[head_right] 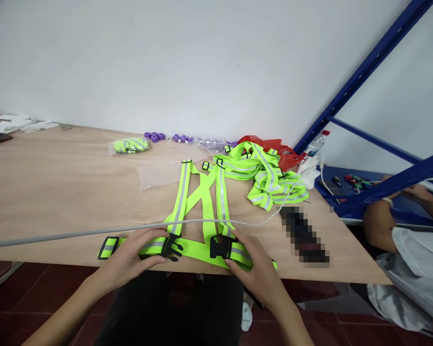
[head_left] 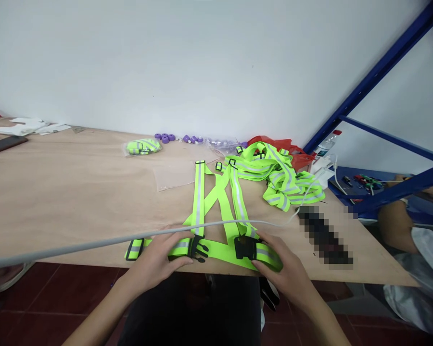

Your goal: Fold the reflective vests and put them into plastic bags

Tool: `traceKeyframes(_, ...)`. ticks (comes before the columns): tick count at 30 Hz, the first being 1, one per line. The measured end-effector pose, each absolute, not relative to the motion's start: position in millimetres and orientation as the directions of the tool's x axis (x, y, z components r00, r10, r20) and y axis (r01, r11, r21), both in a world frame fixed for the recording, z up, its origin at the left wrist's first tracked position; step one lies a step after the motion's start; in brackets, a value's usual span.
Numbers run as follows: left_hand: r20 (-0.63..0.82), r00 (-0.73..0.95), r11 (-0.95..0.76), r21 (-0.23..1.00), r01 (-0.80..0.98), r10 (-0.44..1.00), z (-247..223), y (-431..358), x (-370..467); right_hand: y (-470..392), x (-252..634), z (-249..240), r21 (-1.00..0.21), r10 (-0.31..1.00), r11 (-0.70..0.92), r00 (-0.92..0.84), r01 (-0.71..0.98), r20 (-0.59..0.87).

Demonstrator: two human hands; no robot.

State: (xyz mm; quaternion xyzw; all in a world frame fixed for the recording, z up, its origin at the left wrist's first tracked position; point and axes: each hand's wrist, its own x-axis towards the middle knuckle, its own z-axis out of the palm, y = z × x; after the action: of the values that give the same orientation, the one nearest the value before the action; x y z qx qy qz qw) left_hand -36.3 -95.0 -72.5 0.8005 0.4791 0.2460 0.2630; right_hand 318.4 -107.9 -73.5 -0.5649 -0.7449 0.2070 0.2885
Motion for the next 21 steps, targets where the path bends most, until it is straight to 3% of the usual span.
traceKeyframes(5,0.051,0.505,-0.406,0.667,0.625,0.862,-74.6,-96.9,-40.8,-106.0,308.6,-78.4,-0.545,0.919,0.388,-0.270,0.743,0.287)
traceKeyframes(13,0.067,0.486,-0.417,0.622,0.663,0.871,-73.9,-96.4,-39.0,-105.6,310.9,-88.7,-0.395,0.871,0.473,-0.351,0.788,0.343)
traceKeyframes(21,0.119,0.530,-0.503,0.539,0.676,0.839,-53.7,-90.4,-61.6,-102.6,338.6,-92.5,-0.375,0.861,0.496,-0.388,0.783,0.328)
